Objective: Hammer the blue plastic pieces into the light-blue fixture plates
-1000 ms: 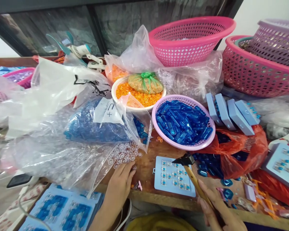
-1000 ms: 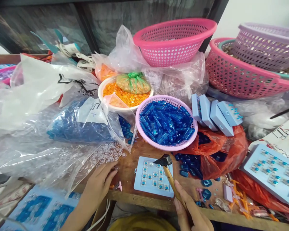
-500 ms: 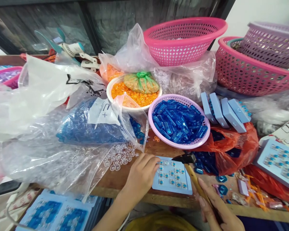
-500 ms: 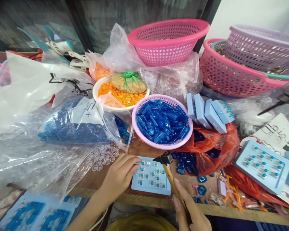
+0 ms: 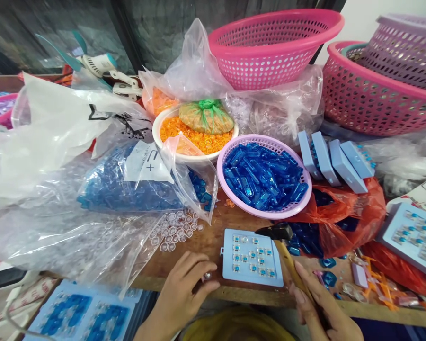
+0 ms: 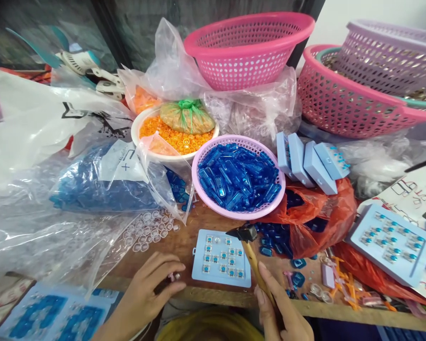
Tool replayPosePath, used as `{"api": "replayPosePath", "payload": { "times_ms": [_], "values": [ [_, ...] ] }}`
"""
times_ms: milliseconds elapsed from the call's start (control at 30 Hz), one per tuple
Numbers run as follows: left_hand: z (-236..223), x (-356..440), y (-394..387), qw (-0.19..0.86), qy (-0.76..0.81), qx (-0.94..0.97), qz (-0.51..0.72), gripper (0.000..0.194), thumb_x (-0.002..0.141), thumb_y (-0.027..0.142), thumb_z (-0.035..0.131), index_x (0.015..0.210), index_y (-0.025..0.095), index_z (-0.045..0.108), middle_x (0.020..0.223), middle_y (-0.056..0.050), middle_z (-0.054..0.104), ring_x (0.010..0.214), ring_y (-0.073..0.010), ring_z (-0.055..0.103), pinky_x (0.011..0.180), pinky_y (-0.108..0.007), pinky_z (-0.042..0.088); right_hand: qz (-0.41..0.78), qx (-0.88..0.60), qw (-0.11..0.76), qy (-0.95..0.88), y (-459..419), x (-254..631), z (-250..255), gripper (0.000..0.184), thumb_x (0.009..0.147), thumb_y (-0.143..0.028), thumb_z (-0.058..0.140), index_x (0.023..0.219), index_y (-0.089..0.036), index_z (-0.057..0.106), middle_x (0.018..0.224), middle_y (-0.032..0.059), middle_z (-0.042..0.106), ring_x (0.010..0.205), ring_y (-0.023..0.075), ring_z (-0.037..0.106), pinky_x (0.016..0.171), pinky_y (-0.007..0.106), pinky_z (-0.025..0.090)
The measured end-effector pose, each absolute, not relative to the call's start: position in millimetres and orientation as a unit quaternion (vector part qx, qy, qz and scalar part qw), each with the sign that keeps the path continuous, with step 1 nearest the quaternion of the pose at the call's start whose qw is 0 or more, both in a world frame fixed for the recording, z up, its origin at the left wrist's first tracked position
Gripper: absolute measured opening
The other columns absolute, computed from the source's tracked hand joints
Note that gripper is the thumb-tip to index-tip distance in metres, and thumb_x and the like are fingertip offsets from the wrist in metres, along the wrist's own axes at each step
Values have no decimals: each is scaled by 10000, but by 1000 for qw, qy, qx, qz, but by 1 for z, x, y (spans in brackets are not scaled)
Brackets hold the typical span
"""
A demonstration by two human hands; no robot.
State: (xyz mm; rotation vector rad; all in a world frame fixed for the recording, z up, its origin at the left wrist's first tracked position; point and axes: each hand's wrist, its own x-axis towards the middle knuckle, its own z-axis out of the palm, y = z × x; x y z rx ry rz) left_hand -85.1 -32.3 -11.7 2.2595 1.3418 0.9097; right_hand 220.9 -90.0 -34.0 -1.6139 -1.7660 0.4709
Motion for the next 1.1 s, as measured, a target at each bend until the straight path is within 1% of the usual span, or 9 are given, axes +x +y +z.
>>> {"api": "replayPosePath", "payload": {
  "times_ms": [100, 267, 433, 500, 600, 767, 900, 1000, 1100],
  "values": [
    [-19, -89, -33, 146, 475, 813, 304, 203, 1046, 352, 503, 1005, 227, 658, 895, -24, 720, 792, -166, 666, 774, -289, 532, 150, -625, 332, -690, -88, 219, -35, 514, 982, -245, 567, 1480, -351, 495, 1115, 0, 794, 777, 123, 782, 684, 129, 591],
    [-27, -89, -22, 88, 478, 816, 314, 250, 1065, 342, 450, 1017, 193, 644, 880, -31, 714, 796, -167, 662, 770, -292, 522, 186, -615, 338, -688, -90, 219, -37, 579, 989, -237, 559, 1538, -353, 416, 1182, 48, 771, 642, 104, 756, 577, 123, 574],
    [-33, -85, -16, 61, 472, 822, 314, 249, 1068, 260, 433, 995, 179, 657, 877, -37, 711, 783, -174, 646, 771, -306, 528, 140, -619, 327, -701, -90, 221, -35, 536, 988, -247, 556, 1507, -339, 460, 1127, 32, 791, 727, 123, 777, 625, 114, 573],
    [-36, -83, -11, 66, 478, 819, 311, 257, 1065, 228, 421, 984, 180, 661, 869, -37, 710, 769, -177, 644, 750, -308, 534, 160, -617, 331, -695, -89, 219, -34, 556, 991, -246, 554, 1517, -379, 434, 936, -33, 808, 650, 100, 758, 571, 95, 556],
    [-38, -79, 1, 88, 510, 801, 302, 257, 1056, 223, 428, 958, 194, 664, 847, -33, 712, 762, -191, 651, 730, -322, 541, 212, -612, 344, -680, -87, 217, -37, 572, 997, -245, 548, 1526, -413, 409, 689, -91, 727, 469, 66, 661, 496, 90, 531],
    [-38, -79, 10, 93, 543, 776, 307, 224, 1044, 235, 455, 931, 210, 647, 882, -38, 693, 808, -193, 670, 734, -314, 550, 185, -596, 346, -700, -87, 218, -42, 562, 987, -259, 561, 1522, -378, 434, 814, -25, 780, 524, 93, 697, 572, 136, 575],
    [-38, -86, -1, 70, 545, 771, 322, 162, 1035, 276, 498, 1038, 203, 643, 944, -50, 701, 863, -208, 666, 784, -336, 547, 204, -607, 358, -680, -87, 216, -37, 587, 990, -234, 555, 1532, -407, 409, 726, -52, 738, 487, 76, 664, 482, 102, 529],
    [-36, -86, -5, 50, 530, 784, 319, 141, 1020, 263, 527, 1025, 208, 656, 947, -47, 705, 867, -218, 656, 791, -348, 537, 222, -606, 359, -675, -85, 213, -36, 605, 994, -223, 549, 1539, -428, 385, 612, -92, 661, 425, 62, 611, 433, 89, 494],
    [-26, -76, -1, 60, 522, 773, 354, 99, 1001, 241, 567, 1010, 199, 657, 931, -46, 700, 853, -200, 656, 780, -320, 529, 223, -601, 359, -678, -85, 212, -39, 583, 989, -236, 561, 1521, -425, 415, 715, -70, 722, 474, 70, 649, 513, 118, 544]
  ]
}}
